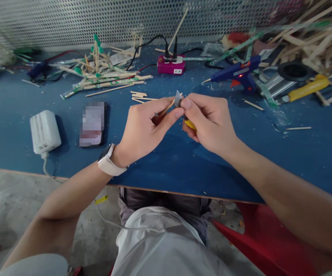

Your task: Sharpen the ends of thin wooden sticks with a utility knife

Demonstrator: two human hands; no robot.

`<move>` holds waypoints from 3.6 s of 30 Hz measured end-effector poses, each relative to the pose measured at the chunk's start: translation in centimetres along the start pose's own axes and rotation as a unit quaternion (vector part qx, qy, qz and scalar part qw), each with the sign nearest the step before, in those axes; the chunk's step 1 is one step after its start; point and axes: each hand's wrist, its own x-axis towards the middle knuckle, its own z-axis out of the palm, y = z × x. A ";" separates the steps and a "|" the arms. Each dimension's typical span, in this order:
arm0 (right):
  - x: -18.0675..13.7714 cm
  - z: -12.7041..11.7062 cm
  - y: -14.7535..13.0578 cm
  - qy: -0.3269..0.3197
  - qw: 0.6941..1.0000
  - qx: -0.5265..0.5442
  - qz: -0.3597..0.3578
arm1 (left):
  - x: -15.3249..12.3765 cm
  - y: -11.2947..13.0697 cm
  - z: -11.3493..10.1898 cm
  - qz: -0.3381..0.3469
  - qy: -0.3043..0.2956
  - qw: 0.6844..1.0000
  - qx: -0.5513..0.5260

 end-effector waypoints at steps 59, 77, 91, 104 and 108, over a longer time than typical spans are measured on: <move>-1.0 1.4 -1.1 0.058 0.992 -0.114 -0.011 | -0.4 0.6 0.0 0.045 0.020 0.998 0.046; -0.6 1.2 -1.0 0.053 0.997 -0.043 0.026 | -0.1 -0.2 0.2 0.063 0.030 0.993 0.090; -0.4 1.1 -0.8 0.045 0.998 -0.030 0.032 | -0.2 -0.4 0.2 0.069 0.026 0.992 0.102; 0.1 0.4 -1.3 -0.002 0.993 0.061 0.100 | -0.3 0.4 0.0 0.061 0.019 0.994 0.091; 0.1 0.5 -1.2 0.005 0.995 0.044 0.087 | -0.2 0.4 0.0 0.061 0.012 0.994 0.095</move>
